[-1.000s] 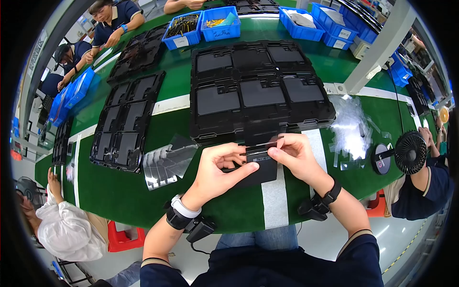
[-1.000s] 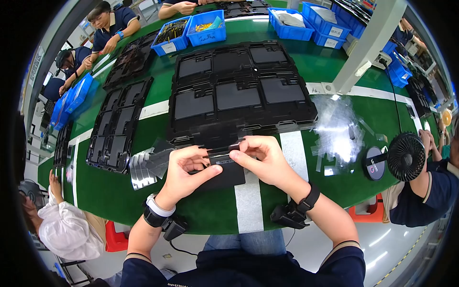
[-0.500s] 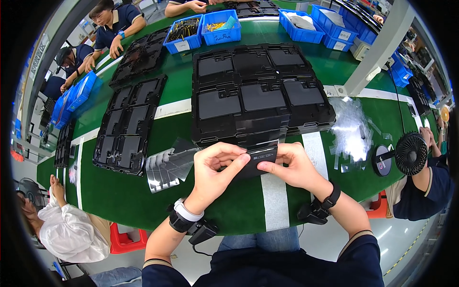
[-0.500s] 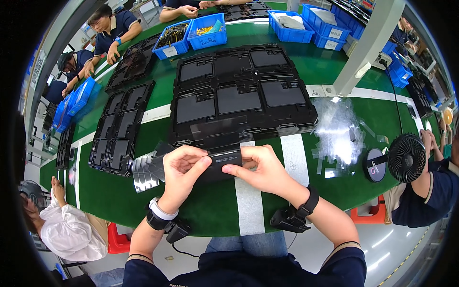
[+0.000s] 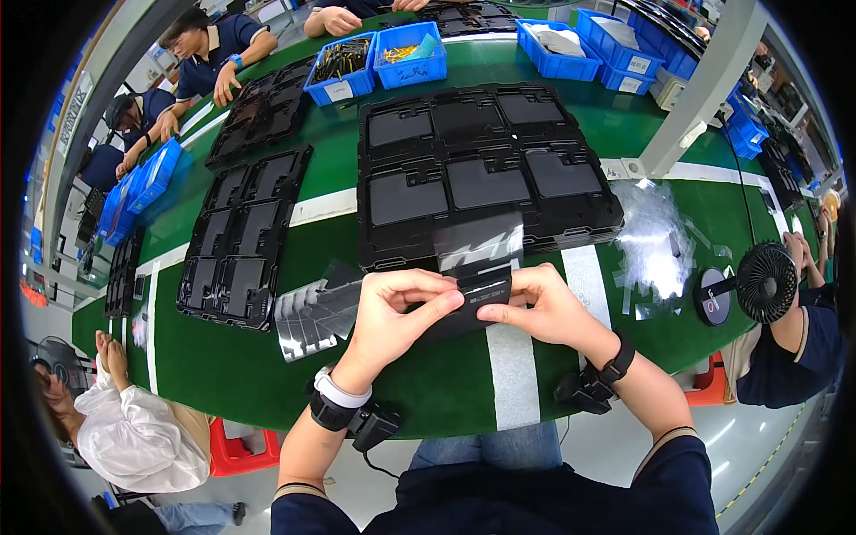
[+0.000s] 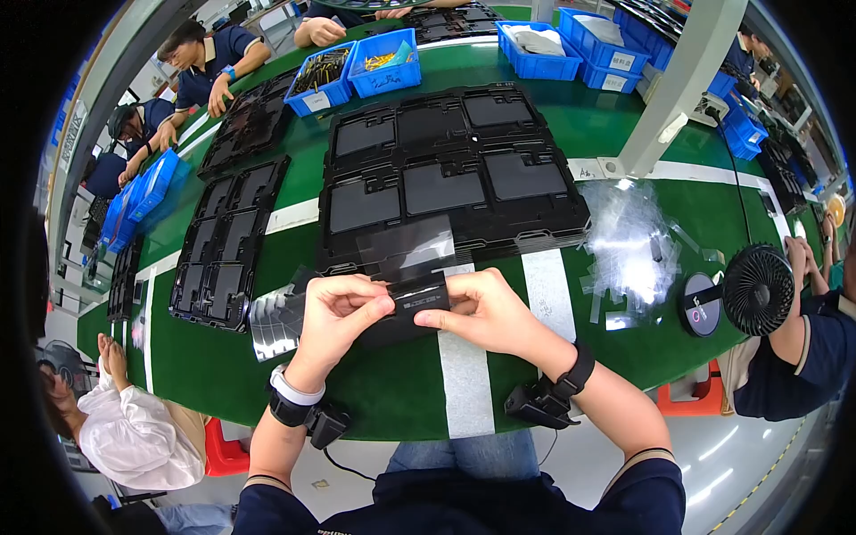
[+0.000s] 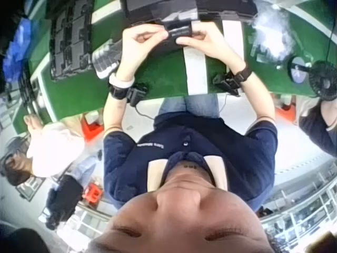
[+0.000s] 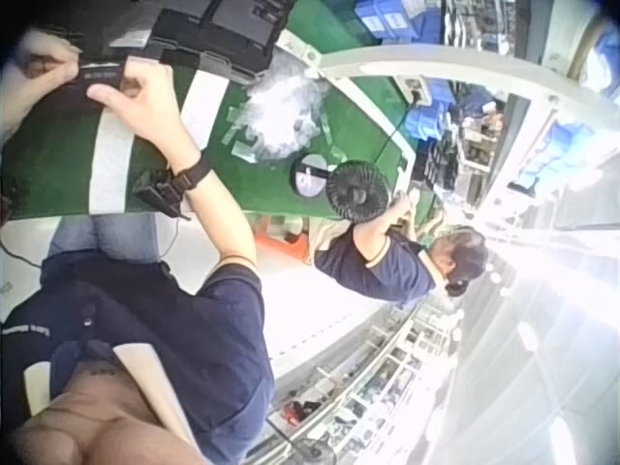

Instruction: The recorder is assembling small black plastic electronic components by attaching a clear plastic film or sticker.

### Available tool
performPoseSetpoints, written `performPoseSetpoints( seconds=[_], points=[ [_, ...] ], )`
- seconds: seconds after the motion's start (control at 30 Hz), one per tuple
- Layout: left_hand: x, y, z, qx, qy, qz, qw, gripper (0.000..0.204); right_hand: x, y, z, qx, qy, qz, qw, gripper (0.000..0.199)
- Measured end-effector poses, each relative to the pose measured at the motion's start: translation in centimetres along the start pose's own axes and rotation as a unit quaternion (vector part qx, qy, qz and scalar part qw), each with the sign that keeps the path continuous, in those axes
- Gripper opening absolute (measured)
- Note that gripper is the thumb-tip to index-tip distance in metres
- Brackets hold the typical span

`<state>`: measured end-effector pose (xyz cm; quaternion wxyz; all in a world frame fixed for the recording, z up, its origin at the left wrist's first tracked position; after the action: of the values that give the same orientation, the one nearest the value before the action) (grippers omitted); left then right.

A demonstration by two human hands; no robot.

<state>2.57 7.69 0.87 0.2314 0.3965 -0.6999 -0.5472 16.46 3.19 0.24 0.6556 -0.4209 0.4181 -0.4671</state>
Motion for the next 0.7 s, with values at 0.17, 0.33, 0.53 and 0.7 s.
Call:
performPoseSetpoints(
  seconds=[0.17,0.33,0.53,0.7],
  points=[
    [0.2,1.3,-0.8,-0.145,-0.018,-0.074,0.986,0.003,0.1,0.7,-0.9,-0.018,-0.020,-0.032,0.999,0.022],
    [0.4,0.2,-0.8,-0.074,0.025,-0.054,0.995,0.005,0.1,0.7,-0.8,-0.043,0.009,-0.027,0.999,0.020],
    [0.0,0.0,-0.6,-0.037,0.020,-0.023,0.999,0.015,0.2,0.6,0.5,-0.134,0.081,-0.022,0.987,0.026],
    [0.2,1.3,0.2,-0.113,0.076,-0.093,0.986,0.011,0.6,0.6,3.0,-0.120,0.187,-0.004,0.975,0.006]
  ],
)
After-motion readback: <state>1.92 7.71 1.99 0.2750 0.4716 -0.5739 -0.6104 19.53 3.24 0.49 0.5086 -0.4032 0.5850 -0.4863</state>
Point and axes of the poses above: each hand's wrist, its own x-axis away from the middle knuckle, its own z-axis out of the back of the hand, y = z × x, the point moved 8 cm from there along -x, towards the middle knuckle, and after that the axes turned 12 degrees about x, right-handed, at the moved point
